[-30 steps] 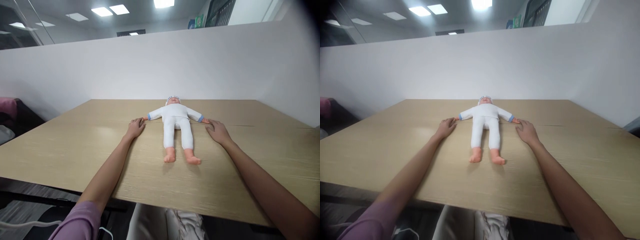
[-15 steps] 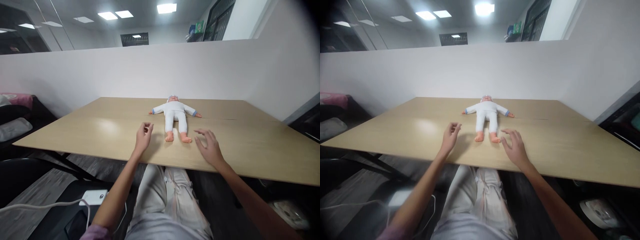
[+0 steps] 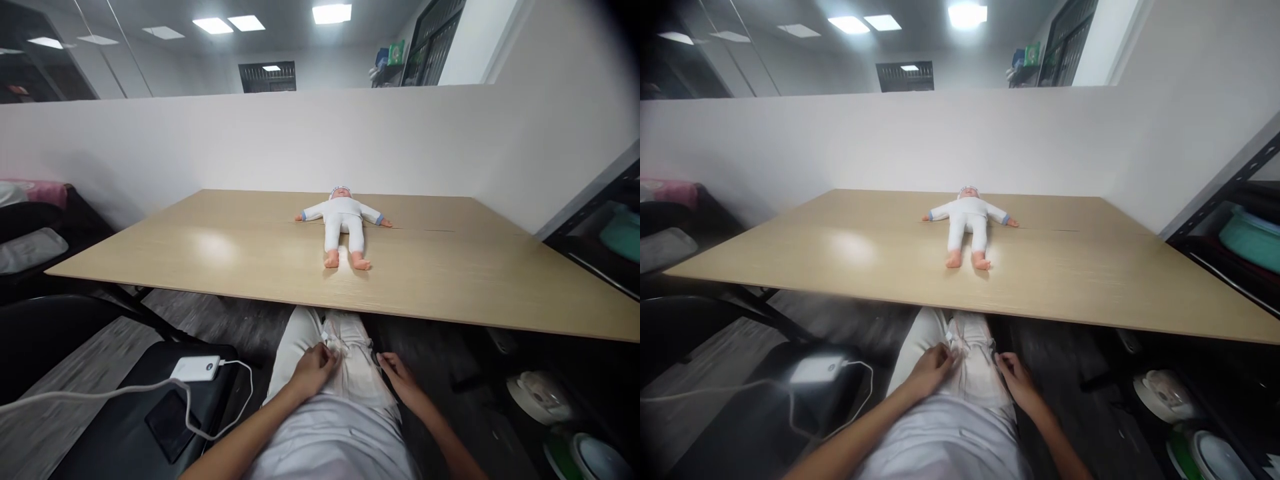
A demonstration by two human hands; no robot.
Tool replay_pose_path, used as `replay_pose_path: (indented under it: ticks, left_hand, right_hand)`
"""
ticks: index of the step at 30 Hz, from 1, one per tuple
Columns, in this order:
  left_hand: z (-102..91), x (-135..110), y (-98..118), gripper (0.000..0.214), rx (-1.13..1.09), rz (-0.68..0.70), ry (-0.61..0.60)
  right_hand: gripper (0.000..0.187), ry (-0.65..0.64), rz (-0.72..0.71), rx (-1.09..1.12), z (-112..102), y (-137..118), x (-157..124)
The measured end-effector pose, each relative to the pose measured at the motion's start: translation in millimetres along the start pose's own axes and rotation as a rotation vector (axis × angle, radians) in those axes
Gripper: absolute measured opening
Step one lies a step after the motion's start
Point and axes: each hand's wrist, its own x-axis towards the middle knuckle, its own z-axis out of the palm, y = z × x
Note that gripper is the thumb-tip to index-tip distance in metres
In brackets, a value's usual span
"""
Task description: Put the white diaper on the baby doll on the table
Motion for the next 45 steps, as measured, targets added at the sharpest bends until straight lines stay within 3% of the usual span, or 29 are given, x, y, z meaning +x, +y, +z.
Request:
replay_pose_path:
  ticks: [5,9,13,17,20,22,25,29,33,36,38,40,42,45]
  left_hand:
    - [23.1,25.9,5.1,0.057,-0.199,-0.181,-0.135]
    - [27.1,20.6,32.6,0.067,-0.354,-0.216,-0.158]
    - [1.4,-37.5,78.0,0.072,-0.583,-0.088,-0.167]
    - [-38.1,-117.7,123.3,0.058,-0.440,0.154,-0.071]
    - [-55.0,-140.4,138.5,0.059,-0.457,0.252,-0.095]
    - [-58.3,-130.9,139.1,0.058,-0.483,0.245,-0.067]
    - [-58.0,-97.2,133.6,0.054,-0.524,0.219,-0.014]
    - [-55.9,-57.6,123.1,0.045,-0.606,0.213,-0.045]
    - [-51.0,-43.3,112.2,0.043,-0.653,0.188,-0.036]
    - [-48.0,-41.9,107.9,0.040,-0.643,0.198,-0.026]
    - [-47.3,-42.2,107.9,0.039,-0.621,0.195,-0.019]
    - [-47.4,-42.6,109.1,0.040,-0.595,0.193,-0.026]
    - [-47.6,-42.7,110.0,0.041,-0.561,0.201,-0.033]
    - [-48.1,-42.5,107.8,0.041,-0.497,0.207,-0.037]
  right_hand:
    - [0.075,-0.076,0.044,0.037,32.2,-7.2,5.6]
    - [0.065,-0.065,-0.018,0.047,33.7,-35.3,-3.4]
    - [0.047,-0.047,-0.123,0.073,-4.2,-87.9,-52.0]
    - [0.028,-0.013,-0.282,0.062,-59.2,-147.0,-117.2]
    - [0.023,-0.057,-0.388,0.060,-78.4,-175.4,-135.0]
    - [0.022,-0.090,-0.404,0.092,-75.5,-184.5,-125.9]
    - [0.023,-0.100,-0.384,0.138,-57.7,-187.1,-94.8]
    - [0.027,-0.054,-0.359,0.110,-34.1,-180.5,-57.4]
    - [0.031,-0.034,-0.333,0.057,-24.2,-171.6,-42.2]
    - [0.034,0.168,-0.355,-0.038,-23.1,-166.1,-40.2]
    - [0.036,0.361,-0.424,-0.087,-24.5,-166.7,-39.7]
    - [0.038,0.447,-0.520,-0.135,-27.0,-173.2,-37.1]
    - [0.035,0.402,-0.612,-0.208,-28.8,-184.3,-29.9]
    - [0.032,0.227,-0.704,-0.338,-24.9,-201.0,-7.4]
